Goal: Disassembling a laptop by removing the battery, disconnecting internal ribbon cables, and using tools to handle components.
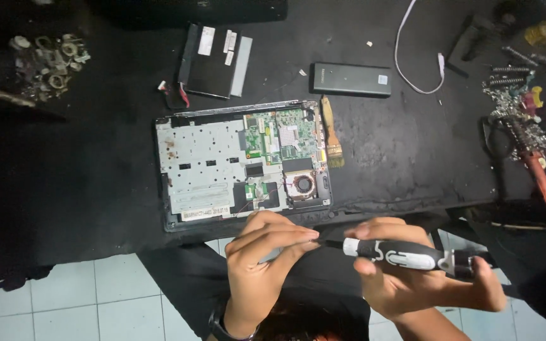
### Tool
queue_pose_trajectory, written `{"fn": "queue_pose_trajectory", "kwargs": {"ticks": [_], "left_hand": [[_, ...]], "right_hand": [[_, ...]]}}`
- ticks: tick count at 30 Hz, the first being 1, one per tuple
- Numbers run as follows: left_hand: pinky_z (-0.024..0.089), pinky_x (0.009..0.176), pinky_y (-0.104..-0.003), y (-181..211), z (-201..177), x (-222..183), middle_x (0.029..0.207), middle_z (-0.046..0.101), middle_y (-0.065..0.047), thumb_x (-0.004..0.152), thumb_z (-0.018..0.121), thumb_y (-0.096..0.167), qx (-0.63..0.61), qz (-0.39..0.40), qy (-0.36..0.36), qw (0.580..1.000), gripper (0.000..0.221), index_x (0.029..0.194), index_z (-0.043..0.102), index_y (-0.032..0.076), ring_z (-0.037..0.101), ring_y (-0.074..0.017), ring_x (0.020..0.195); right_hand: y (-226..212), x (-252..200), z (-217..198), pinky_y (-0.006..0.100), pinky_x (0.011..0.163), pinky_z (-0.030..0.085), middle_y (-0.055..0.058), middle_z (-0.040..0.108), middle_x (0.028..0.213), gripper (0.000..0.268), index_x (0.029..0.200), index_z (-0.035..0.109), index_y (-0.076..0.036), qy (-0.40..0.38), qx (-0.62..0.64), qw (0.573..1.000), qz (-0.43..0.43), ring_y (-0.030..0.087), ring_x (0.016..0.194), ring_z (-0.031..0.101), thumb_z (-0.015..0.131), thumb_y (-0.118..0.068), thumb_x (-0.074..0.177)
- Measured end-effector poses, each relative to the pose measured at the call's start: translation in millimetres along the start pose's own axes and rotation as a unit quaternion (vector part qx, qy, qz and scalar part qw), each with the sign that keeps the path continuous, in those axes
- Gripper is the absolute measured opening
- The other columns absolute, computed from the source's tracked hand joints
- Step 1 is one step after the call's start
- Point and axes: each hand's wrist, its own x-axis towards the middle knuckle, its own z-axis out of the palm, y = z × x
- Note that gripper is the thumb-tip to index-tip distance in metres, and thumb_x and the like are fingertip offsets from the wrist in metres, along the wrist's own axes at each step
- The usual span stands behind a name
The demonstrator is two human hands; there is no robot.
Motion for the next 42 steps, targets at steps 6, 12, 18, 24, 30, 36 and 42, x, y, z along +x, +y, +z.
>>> {"fn": "queue_pose_trajectory", "kwargs": {"ticks": [6, 12, 18, 24, 30, 36, 42], "left_hand": [[0.059, 0.073, -0.029, -16.6, 22.8, -3.9, 0.089, 0.078, -0.005, 0.085, 0.08, 0.008, 0.008, -0.017, -0.026, 0.999, 0.011, 0.095, 0.076, 0.006, 0.069, -0.0205, 0.08], [0.058, 0.094, -0.038, -42.0, 34.6, -10.7, 0.105, 0.077, -0.004, 0.082, 0.083, 0.02, 0.008, -0.037, -0.102, 0.994, 0.051, 0.127, 0.064, 0.005, 0.072, -0.0214, 0.099], [0.048, 0.095, -0.065, -54.3, 23.1, 30.3, 0.13, 0.061, -0.032, 0.09, 0.074, 0.006, 0.124, -0.092, -0.149, 0.977, 0.033, 0.12, 0.069, -0.004, 0.057, -0.0565, 0.117], [0.022, 0.117, -0.063, -105.7, 34.1, 23.7, 0.14, 0.055, -0.02, 0.091, 0.075, 0.021, 0.247, -0.054, -0.216, 0.943, 0.042, 0.128, 0.067, 0.002, 0.047, -0.0395, 0.134], [0.026, 0.114, -0.058, -134.6, 38.0, 16.0, 0.133, 0.059, -0.015, 0.088, 0.08, 0.028, 0.242, -0.058, -0.177, 0.952, 0.041, 0.123, 0.072, 0.009, 0.048, -0.0341, 0.129], [0.027, 0.115, -0.054, -143.5, 39.4, 10.8, 0.13, 0.061, -0.01, 0.085, 0.082, 0.033, 0.24, -0.045, -0.154, 0.957, 0.042, 0.121, 0.073, 0.013, 0.05, -0.0294, 0.125], [0.027, 0.116, -0.056, -140.1, 36.6, 12.1, 0.132, 0.06, -0.011, 0.082, 0.083, 0.037, 0.23, -0.049, -0.164, 0.958, 0.049, 0.124, 0.072, 0.013, 0.049, -0.0315, 0.127]], "right_hand": [[-12.5, -3.0, -11.3, 0.04, 0.103, 0.039, -0.001, 0.063, 0.067, 0.075, 0.135, 0.016, -0.01, 0.026, -0.223, 0.973, 0.048, 0.023, 0.062, 0.069, 0.072, -0.016, 0.086], [6.5, -14.5, -0.5, 0.036, 0.051, 0.061, 0.01, 0.014, 0.143, 0.071, 0.144, 0.017, 0.0, 0.112, -0.129, 0.972, 0.163, 0.032, 0.062, 0.07, 0.066, 0.003, 0.094], [97.9, -11.6, 0.3, 0.048, 0.086, 0.065, 0.026, 0.063, 0.113, 0.096, 0.154, 0.001, -0.013, 0.038, -0.057, 0.99, 0.127, 0.041, 0.097, 0.076, 0.067, 0.02, 0.093], [130.8, -15.7, 16.8, 0.045, 0.079, 0.063, 0.022, 0.067, 0.107, 0.078, 0.146, 0.013, -0.007, -0.029, -0.063, 0.991, 0.118, 0.037, 0.094, 0.076, 0.068, 0.011, 0.095], [141.8, -26.0, 19.4, 0.045, 0.076, 0.063, 0.023, 0.069, 0.108, 0.078, 0.146, 0.012, -0.004, -0.037, -0.063, 0.99, 0.117, 0.038, 0.091, 0.076, 0.068, 0.012, 0.093], [134.1, -16.9, 24.0, 0.046, 0.074, 0.065, 0.023, 0.07, 0.108, 0.078, 0.143, 0.014, 0.0, -0.05, -0.09, 0.99, 0.092, 0.038, 0.09, 0.077, 0.07, 0.014, 0.091], [146.9, -31.0, 23.7, 0.044, 0.068, 0.063, 0.023, 0.074, 0.105, 0.073, 0.136, 0.023, 0.005, -0.073, -0.153, 0.985, 0.025, 0.035, 0.084, 0.077, 0.077, 0.011, 0.087]]}}
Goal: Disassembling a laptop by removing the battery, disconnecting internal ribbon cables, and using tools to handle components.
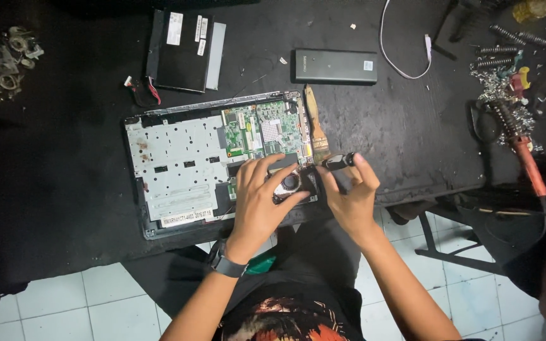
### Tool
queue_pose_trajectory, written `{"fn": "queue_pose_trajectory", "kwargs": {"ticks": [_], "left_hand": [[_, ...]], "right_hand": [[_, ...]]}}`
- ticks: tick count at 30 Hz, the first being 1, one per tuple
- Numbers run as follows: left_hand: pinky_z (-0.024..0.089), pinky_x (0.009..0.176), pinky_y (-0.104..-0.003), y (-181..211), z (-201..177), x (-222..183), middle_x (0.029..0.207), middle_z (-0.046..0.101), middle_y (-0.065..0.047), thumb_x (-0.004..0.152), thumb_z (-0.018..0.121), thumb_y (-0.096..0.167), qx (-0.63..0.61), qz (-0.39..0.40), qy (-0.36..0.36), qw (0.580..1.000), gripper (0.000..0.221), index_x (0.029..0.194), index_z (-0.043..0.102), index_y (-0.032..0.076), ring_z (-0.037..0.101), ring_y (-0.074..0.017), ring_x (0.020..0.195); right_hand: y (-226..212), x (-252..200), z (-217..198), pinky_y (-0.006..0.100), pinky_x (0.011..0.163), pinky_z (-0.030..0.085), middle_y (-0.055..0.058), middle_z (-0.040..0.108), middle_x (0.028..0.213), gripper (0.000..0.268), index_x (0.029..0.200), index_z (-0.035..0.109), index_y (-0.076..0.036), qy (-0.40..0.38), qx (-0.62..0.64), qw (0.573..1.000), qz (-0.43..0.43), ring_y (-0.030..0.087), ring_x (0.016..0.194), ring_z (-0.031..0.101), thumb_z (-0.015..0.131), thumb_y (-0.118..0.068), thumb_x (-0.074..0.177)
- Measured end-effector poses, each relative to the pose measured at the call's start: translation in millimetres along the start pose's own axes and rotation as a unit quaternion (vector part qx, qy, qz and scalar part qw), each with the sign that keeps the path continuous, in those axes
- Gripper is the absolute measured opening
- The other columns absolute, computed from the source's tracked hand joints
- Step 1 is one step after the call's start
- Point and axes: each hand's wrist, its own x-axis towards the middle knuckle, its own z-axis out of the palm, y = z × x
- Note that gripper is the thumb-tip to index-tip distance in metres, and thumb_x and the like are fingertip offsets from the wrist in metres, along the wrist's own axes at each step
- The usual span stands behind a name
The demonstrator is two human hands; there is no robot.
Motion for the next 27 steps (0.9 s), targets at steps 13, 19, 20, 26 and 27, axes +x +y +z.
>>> {"fn": "queue_pose_trajectory", "kwargs": {"ticks": [13, 19, 20, 26, 27], "left_hand": [[0.023, 0.118, -0.058, 1.2, -0.8, -2.2, 0.134, 0.057, -0.013, 0.081, 0.085, 0.035, 0.004, -0.007, -0.013, 1.0, 0.053, 0.127, 0.07, 0.011, 0.048, -0.0329, 0.129], [0.023, 0.119, -0.057, -0.1, 1.5, -0.4, 0.135, 0.056, -0.011, 0.082, 0.085, 0.035, 0.006, -0.011, -0.016, 1.0, 0.052, 0.126, 0.07, 0.013, 0.047, -0.0312, 0.131], [0.023, 0.119, -0.056, -0.5, 2.1, 0.0, 0.135, 0.056, -0.011, 0.081, 0.085, 0.036, 0.012, -0.011, -0.015, 1.0, 0.053, 0.126, 0.07, 0.013, 0.047, -0.0308, 0.131], [0.023, 0.12, -0.055, 0.0, 2.1, -2.5, 0.135, 0.056, -0.009, 0.08, 0.084, 0.038, 0.018, -0.016, -0.019, 1.0, 0.054, 0.126, 0.07, 0.014, 0.047, -0.0297, 0.131], [0.022, 0.12, -0.055, 0.9, 0.5, -1.5, 0.135, 0.057, -0.01, 0.08, 0.084, 0.039, 0.017, -0.019, -0.021, 0.999, 0.054, 0.125, 0.071, 0.013, 0.047, -0.0299, 0.131]], "right_hand": [[-10.9, 22.9, -11.7, 0.059, 0.096, 0.055, 0.019, 0.067, 0.117, 0.086, 0.143, 0.026, -0.008, -0.03, -0.004, 0.996, -0.088, 0.041, 0.105, 0.068, 0.083, 0.007, 0.08], [-8.2, 21.2, -13.9, 0.066, 0.092, 0.053, 0.025, 0.064, 0.111, 0.076, 0.137, 0.034, -0.004, -0.025, -0.06, 0.995, -0.082, 0.047, 0.104, 0.067, 0.084, 0.005, 0.081], [-23.0, 31.6, -14.6, 0.068, 0.096, 0.051, 0.021, 0.065, 0.115, 0.075, 0.141, 0.032, -0.008, -0.042, -0.027, 0.995, -0.082, 0.046, 0.108, 0.067, 0.077, 0.01, 0.084], [-20.4, 23.4, -9.3, 0.065, 0.093, 0.053, 0.015, 0.066, 0.109, 0.076, 0.14, 0.03, -0.013, -0.021, -0.057, 0.992, -0.109, 0.04, 0.1, 0.068, 0.081, 0.0, 0.085], [-34.9, 36.0, -11.7, 0.069, 0.098, 0.05, 0.016, 0.067, 0.115, 0.074, 0.143, 0.026, -0.016, -0.05, -0.036, 0.993, -0.1, 0.043, 0.107, 0.067, 0.074, 0.002, 0.089]]}}
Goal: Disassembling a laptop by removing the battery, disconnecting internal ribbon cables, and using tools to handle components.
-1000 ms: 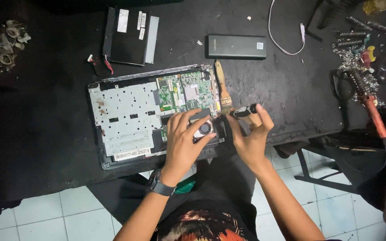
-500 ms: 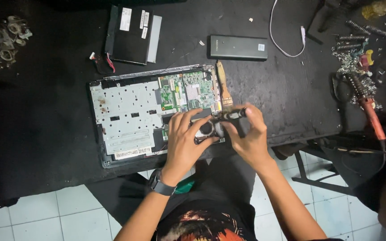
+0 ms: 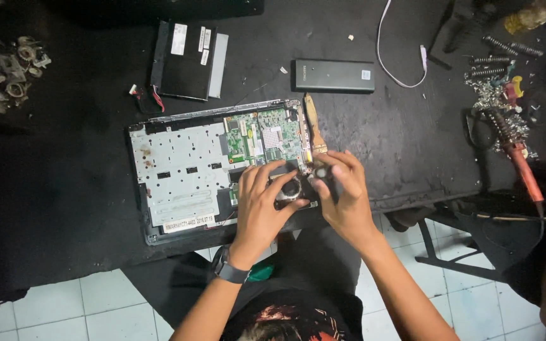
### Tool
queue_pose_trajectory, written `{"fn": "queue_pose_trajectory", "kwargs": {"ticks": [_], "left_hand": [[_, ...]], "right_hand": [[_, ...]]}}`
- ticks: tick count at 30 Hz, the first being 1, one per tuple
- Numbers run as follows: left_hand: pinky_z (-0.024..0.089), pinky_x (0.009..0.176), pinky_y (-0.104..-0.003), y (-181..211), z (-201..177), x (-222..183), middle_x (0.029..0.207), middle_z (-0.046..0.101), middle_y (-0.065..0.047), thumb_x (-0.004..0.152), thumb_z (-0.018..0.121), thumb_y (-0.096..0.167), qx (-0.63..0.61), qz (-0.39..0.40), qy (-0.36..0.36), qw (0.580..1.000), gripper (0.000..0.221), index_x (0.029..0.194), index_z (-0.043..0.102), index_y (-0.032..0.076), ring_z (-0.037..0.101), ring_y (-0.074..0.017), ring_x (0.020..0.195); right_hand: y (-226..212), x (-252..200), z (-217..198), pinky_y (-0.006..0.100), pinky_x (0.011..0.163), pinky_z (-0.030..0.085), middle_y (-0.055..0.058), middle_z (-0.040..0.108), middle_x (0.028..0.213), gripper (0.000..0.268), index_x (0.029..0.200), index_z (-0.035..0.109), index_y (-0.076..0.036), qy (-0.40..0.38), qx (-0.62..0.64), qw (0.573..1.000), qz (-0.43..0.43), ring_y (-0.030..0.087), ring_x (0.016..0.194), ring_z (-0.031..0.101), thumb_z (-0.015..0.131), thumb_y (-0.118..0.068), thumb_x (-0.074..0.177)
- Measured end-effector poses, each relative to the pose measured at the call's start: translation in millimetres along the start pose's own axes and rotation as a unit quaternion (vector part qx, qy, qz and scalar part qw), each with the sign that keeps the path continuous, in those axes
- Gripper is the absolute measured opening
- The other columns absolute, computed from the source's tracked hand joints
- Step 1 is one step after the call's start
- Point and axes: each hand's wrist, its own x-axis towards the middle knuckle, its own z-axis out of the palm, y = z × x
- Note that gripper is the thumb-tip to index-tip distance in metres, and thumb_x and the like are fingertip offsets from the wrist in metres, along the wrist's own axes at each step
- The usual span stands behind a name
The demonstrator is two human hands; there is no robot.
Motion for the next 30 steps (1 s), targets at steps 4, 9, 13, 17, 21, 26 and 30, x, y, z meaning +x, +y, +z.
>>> {"fn": "queue_pose_trajectory", "kwargs": {"ticks": [4, 9, 13, 17, 21, 26, 30], "left_hand": [[0.022, 0.12, -0.054, -4.5, 4.8, -0.6, 0.135, 0.057, -0.01, 0.08, 0.084, 0.041, 0.018, 0.01, 0.006, 1.0, 0.054, 0.126, 0.071, 0.016, 0.047, -0.0289, 0.132], [0.023, 0.119, -0.055, -4.3, 4.3, 0.7, 0.134, 0.058, -0.01, 0.081, 0.083, 0.043, 0.008, -0.005, -0.003, 1.0, 0.054, 0.126, 0.071, 0.015, 0.047, -0.0298, 0.131], [0.023, 0.118, -0.057, -3.5, 5.2, 0.1, 0.133, 0.058, -0.012, 0.079, 0.085, 0.038, -0.004, 0.003, 0.008, 1.0, 0.054, 0.125, 0.072, 0.014, 0.048, -0.032, 0.129], [0.024, 0.117, -0.057, -5.9, 6.8, -1.0, 0.133, 0.058, -0.012, 0.079, 0.085, 0.04, 0.002, 0.014, 0.02, 1.0, 0.054, 0.125, 0.072, 0.014, 0.048, -0.032, 0.129], [0.025, 0.116, -0.057, -4.1, 6.2, -0.3, 0.132, 0.059, -0.011, 0.079, 0.086, 0.04, -0.004, 0.019, 0.028, 0.999, 0.054, 0.124, 0.072, 0.014, 0.049, -0.0324, 0.128], [0.025, 0.117, -0.056, -3.7, 6.3, -0.1, 0.133, 0.058, -0.011, 0.078, 0.086, 0.038, 0.006, 0.015, 0.02, 1.0, 0.054, 0.124, 0.073, 0.013, 0.048, -0.0308, 0.128], [0.025, 0.117, -0.055, -3.4, 5.7, 2.2, 0.133, 0.058, -0.01, 0.079, 0.086, 0.039, 0.013, 0.018, 0.022, 1.0, 0.054, 0.124, 0.072, 0.014, 0.048, -0.0306, 0.128]], "right_hand": [[18.1, -25.0, 6.3, 0.062, 0.092, 0.054, 0.012, 0.068, 0.093, 0.066, 0.133, 0.033, -0.014, 0.013, -0.065, 0.998, -0.001, 0.036, 0.083, 0.07, 0.079, -0.002, 0.088], [25.0, -26.3, 6.3, 0.06, 0.099, 0.051, 0.011, 0.072, 0.105, 0.07, 0.136, 0.034, -0.012, 0.035, -0.03, 0.999, 0.0, 0.033, 0.094, 0.07, 0.079, 0.004, 0.085], [34.0, -30.8, 5.9, 0.062, 0.094, 0.052, 0.018, 0.066, 0.109, 0.085, 0.139, 0.029, -0.011, 0.041, -0.037, 0.998, 0.024, 0.039, 0.099, 0.065, 0.087, 0.002, 0.078], [38.8, -38.9, 11.6, 0.06, 0.094, 0.053, 0.017, 0.064, 0.11, 0.081, 0.138, 0.032, -0.009, 0.042, -0.023, 0.999, 0.011, 0.04, 0.101, 0.065, 0.085, 0.005, 0.078], [8.6, -0.5, -2.6, 0.065, 0.099, 0.047, 0.017, 0.069, 0.118, 0.078, 0.143, 0.024, -0.011, 0.008, 0.017, 1.0, 0.007, 0.043, 0.109, 0.065, 0.075, 0.009, 0.087], [31.9, -30.1, 9.4, 0.062, 0.094, 0.051, 0.017, 0.068, 0.111, 0.081, 0.142, 0.03, -0.01, 0.048, -0.017, 0.999, -0.008, 0.04, 0.098, 0.066, 0.082, 0.005, 0.082], [13.1, -8.0, 2.3, 0.065, 0.095, 0.05, 0.016, 0.072, 0.111, 0.076, 0.14, 0.035, -0.012, 0.012, 0.002, 1.0, -0.02, 0.041, 0.099, 0.072, 0.077, 0.012, 0.082]]}}
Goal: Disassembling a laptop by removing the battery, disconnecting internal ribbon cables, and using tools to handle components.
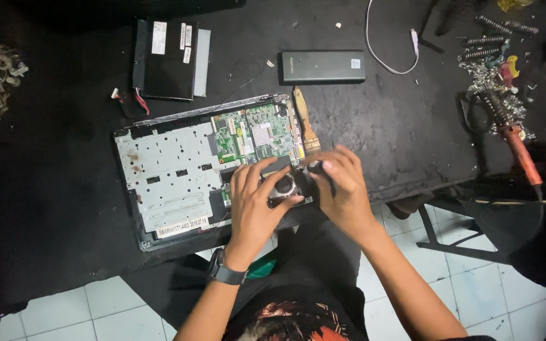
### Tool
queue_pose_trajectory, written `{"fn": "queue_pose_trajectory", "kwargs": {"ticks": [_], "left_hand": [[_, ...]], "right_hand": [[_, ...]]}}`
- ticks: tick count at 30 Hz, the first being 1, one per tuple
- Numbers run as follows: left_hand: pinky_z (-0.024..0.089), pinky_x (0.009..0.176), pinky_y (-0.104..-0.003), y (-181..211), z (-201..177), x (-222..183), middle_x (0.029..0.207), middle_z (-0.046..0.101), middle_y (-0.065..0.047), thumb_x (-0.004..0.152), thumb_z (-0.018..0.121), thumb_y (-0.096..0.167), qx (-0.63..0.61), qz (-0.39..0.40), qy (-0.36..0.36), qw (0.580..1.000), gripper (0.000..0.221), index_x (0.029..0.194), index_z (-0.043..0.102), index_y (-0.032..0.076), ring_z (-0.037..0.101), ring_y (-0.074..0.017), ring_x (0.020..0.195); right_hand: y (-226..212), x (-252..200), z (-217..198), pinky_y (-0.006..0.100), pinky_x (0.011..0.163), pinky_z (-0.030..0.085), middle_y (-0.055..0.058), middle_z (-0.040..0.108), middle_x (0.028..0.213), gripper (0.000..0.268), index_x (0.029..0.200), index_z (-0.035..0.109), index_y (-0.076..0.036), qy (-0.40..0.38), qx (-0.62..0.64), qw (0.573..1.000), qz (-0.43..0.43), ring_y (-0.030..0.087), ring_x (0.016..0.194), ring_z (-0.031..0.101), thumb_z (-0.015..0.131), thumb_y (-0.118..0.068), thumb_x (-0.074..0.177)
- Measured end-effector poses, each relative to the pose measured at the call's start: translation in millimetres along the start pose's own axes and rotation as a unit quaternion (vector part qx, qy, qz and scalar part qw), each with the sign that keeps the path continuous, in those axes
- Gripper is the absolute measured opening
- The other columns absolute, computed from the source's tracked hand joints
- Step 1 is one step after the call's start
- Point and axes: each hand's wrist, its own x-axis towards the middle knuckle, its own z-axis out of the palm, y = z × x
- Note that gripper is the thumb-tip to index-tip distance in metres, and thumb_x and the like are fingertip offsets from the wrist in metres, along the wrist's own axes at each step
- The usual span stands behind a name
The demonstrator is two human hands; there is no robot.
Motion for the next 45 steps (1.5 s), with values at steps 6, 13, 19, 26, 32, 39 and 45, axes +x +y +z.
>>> {"fn": "queue_pose_trajectory", "kwargs": {"ticks": [6, 13, 19, 26, 32, 39, 45], "left_hand": [[0.025, 0.118, -0.055, 2.0, -1.1, 0.5, 0.133, 0.058, -0.008, 0.079, 0.084, 0.042, -0.009, -0.014, -0.003, 1.0, 0.053, 0.122, 0.073, 0.014, 0.048, -0.0298, 0.129], [0.026, 0.118, -0.054, -2.5, 3.8, -1.1, 0.134, 0.057, -0.008, 0.078, 0.087, 0.041, 0.007, -0.002, 0.004, 1.0, 0.054, 0.122, 0.073, 0.014, 0.047, -0.0292, 0.129], [0.025, 0.119, -0.054, 0.0, 1.1, 0.1, 0.133, 0.058, -0.007, 0.078, 0.085, 0.046, 0.017, 0.0, -0.001, 1.0, 0.056, 0.123, 0.073, 0.015, 0.048, -0.0283, 0.129], [0.025, 0.118, -0.054, -3.1, 3.6, -0.9, 0.133, 0.058, -0.009, 0.078, 0.087, 0.042, 0.015, 0.003, 0.003, 1.0, 0.056, 0.124, 0.073, 0.014, 0.048, -0.0283, 0.13], [0.026, 0.118, -0.053, 0.1, 0.7, -1.1, 0.133, 0.058, -0.008, 0.078, 0.086, 0.043, 0.01, 0.0, 0.007, 1.0, 0.054, 0.121, 0.073, 0.013, 0.048, -0.0279, 0.129], [0.025, 0.118, -0.054, -3.7, 4.6, -1.4, 0.133, 0.058, -0.009, 0.078, 0.085, 0.045, 0.02, 0.007, 0.009, 1.0, 0.056, 0.122, 0.073, 0.013, 0.048, -0.0284, 0.129], [0.023, 0.119, -0.055, -0.7, 0.3, 0.0, 0.133, 0.057, -0.01, 0.08, 0.083, 0.046, 0.007, -0.011, -0.018, 1.0, 0.056, 0.124, 0.073, 0.014, 0.047, -0.0275, 0.13]], "right_hand": [[-6.6, 15.0, -7.3, 0.068, 0.098, 0.046, 0.013, 0.073, 0.114, 0.084, 0.147, 0.03, -0.021, -0.026, 0.003, 0.999, 0.026, 0.038, 0.102, 0.072, 0.075, 0.011, 0.083], [11.6, -4.1, 4.2, 0.061, 0.087, 0.053, 0.015, 0.069, 0.096, 0.063, 0.141, 0.033, -0.011, 0.021, -0.041, 0.999, -0.004, 0.033, 0.078, 0.068, 0.074, -0.01, 0.093], [26.8, -26.3, 8.0, 0.057, 0.081, 0.052, 0.011, 0.072, 0.093, 0.072, 0.137, 0.035, -0.014, 0.024, -0.048, 0.999, 0.006, 0.033, 0.076, 0.07, 0.08, 0.004, 0.083], [29.9, -35.7, 11.4, 0.059, 0.077, 0.055, 0.015, 0.069, 0.09, 0.068, 0.135, 0.041, -0.008, 0.025, -0.021, 0.999, 0.016, 0.037, 0.073, 0.069, 0.082, 0.003, 0.082], [8.4, -9.1, 0.2, 0.061, 0.085, 0.056, 0.015, 0.073, 0.095, 0.07, 0.137, 0.038, -0.009, 0.001, -0.041, 0.999, 0.007, 0.035, 0.077, 0.072, 0.08, 0.003, 0.084], [-2.4, -2.5, 5.0, 0.052, 0.073, 0.062, 0.017, 0.076, 0.094, 0.059, 0.132, 0.042, -0.007, 0.015, -0.024, 0.999, 0.015, 0.035, 0.074, 0.074, 0.076, 0.007, 0.086], [-2.8, -15.7, 9.1, 0.05, 0.057, 0.061, 0.019, 0.077, 0.093, 0.059, 0.131, 0.04, -0.005, 0.01, -0.001, 0.997, 0.078, 0.038, 0.07, 0.075, 0.074, 0.01, 0.086]]}}
